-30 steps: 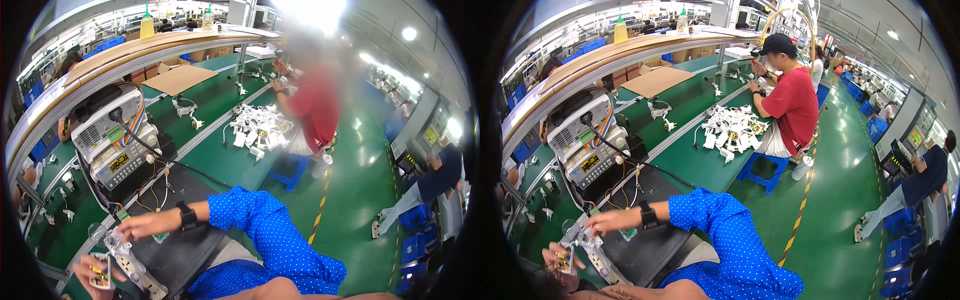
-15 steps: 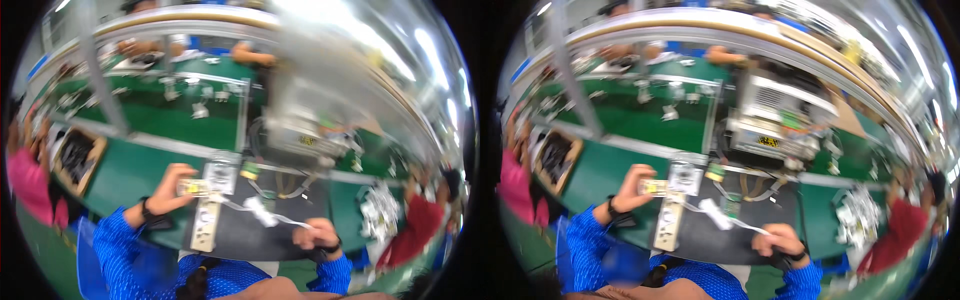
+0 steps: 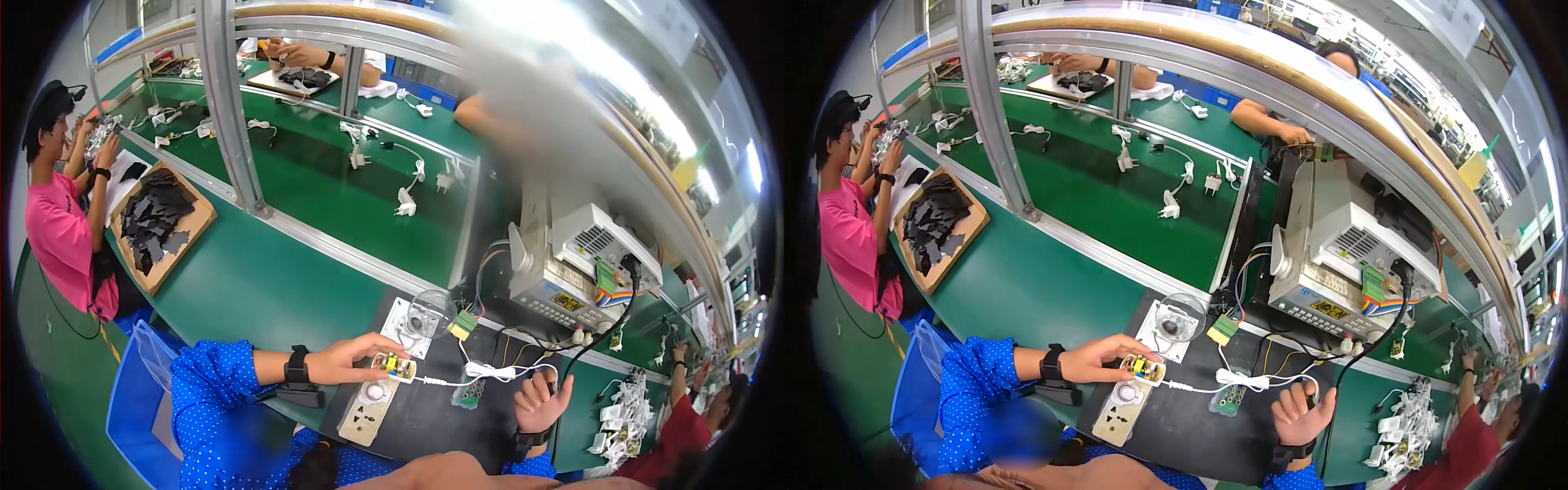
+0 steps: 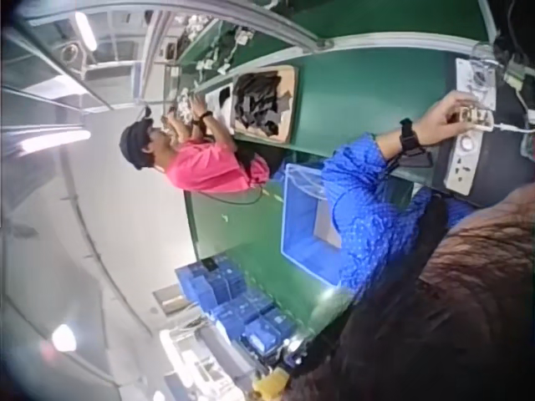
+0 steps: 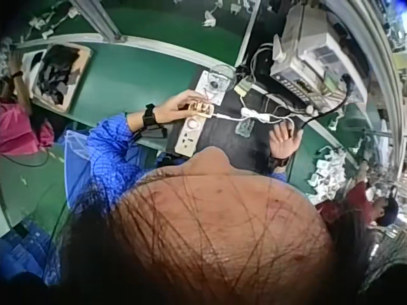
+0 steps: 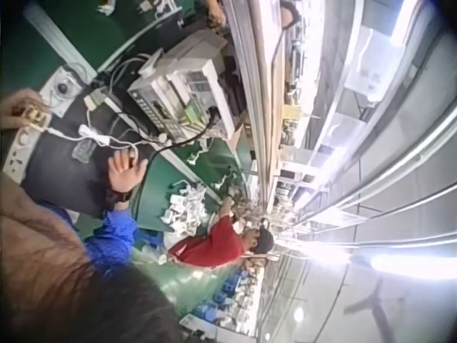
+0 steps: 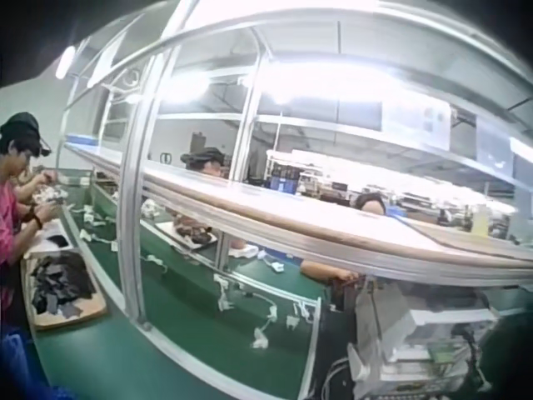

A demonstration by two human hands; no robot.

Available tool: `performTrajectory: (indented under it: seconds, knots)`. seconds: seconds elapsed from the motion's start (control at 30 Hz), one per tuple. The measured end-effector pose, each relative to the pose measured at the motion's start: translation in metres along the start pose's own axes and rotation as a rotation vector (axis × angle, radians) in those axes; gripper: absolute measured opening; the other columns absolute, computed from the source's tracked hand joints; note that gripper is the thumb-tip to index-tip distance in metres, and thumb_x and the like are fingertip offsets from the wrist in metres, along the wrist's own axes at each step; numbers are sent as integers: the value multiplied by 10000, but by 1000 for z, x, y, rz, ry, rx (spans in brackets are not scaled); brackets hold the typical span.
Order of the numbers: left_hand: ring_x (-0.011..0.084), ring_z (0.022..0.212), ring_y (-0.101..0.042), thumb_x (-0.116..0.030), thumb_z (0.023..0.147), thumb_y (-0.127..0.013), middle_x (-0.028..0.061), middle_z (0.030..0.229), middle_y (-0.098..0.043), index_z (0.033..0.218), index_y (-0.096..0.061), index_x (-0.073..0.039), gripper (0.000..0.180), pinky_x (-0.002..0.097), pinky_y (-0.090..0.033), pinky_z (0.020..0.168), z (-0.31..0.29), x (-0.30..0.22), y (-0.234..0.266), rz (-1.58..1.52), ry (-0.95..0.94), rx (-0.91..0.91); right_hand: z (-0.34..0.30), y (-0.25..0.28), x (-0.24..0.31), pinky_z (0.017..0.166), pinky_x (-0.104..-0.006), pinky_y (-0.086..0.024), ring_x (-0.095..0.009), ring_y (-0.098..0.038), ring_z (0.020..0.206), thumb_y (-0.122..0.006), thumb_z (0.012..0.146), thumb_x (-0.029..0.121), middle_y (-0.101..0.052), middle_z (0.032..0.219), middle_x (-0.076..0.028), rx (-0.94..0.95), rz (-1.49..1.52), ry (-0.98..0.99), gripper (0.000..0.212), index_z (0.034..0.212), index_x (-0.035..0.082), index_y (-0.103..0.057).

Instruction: Assembling and testing electronic circuit boards and components on a factory production line.

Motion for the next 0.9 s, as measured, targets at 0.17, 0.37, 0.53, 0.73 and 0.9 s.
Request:
performTrajectory:
  seconds: [0.17, 0.37, 0.53, 0.73, 0.9]
  knots:
    - [255, 1335, -395, 22, 904, -572, 179, 1387, -449, 1349, -358, -56, 500, 402, -327, 1095, -2, -1, 2, -35, 17, -24, 2, 17, 1, 586, -282, -353, -137, -395, 640, -370, 986, 415, -441, 727, -13, -128, 130, -21, 414, 1043, 46, -549]
    - [263, 1320, -417, 42, 894, -575, 172, 1371, -470, 1350, -356, -66, 518, 404, -330, 1096, 0, 7, 7, -194, -45, -156, 5, 30, -8, 580, -282, -358, -129, -387, 637, -364, 977, 370, -420, 731, 0, -170, 155, -10, 425, 1180, 39, -536]
    - [247, 1318, -420, -1, 894, -596, 163, 1354, -492, 1357, -348, -71, 530, 434, -254, 1139, 2, 5, 3, -28, 58, -110, 5, 35, -10, 572, -279, -362, -129, -388, 638, -362, 973, 358, -409, 743, 5, -229, 128, -20, 471, 1305, 52, -496]
    - [218, 1329, -403, -100, 888, -642, 127, 1358, -500, 1365, -355, -66, 557, 459, -146, 1174, 7, 0, 8, 208, 80, 2, 4, 28, -7, 555, -276, -367, -128, -391, 640, -366, 969, 372, -430, 768, -12, -249, 22, 63, 513, 1373, 60, -421]
    - [223, 1321, -411, -123, 877, -661, 94, 1357, -508, 1350, -399, -66, 545, 453, -158, 1171, 6, -8, 9, 374, 58, 32, 2, 14, -21, 581, -272, -419, -134, -457, 669, -398, 972, 372, -492, 833, -39, -143, -616, 208, 549, 1427, 71, -334]
Point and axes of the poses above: each hand's wrist, its own z-axis towards the middle knuckle, its own y-axis out of the back of the hand, x = y × z, the point moved 4 cm from there along z, towards the middle knuckle
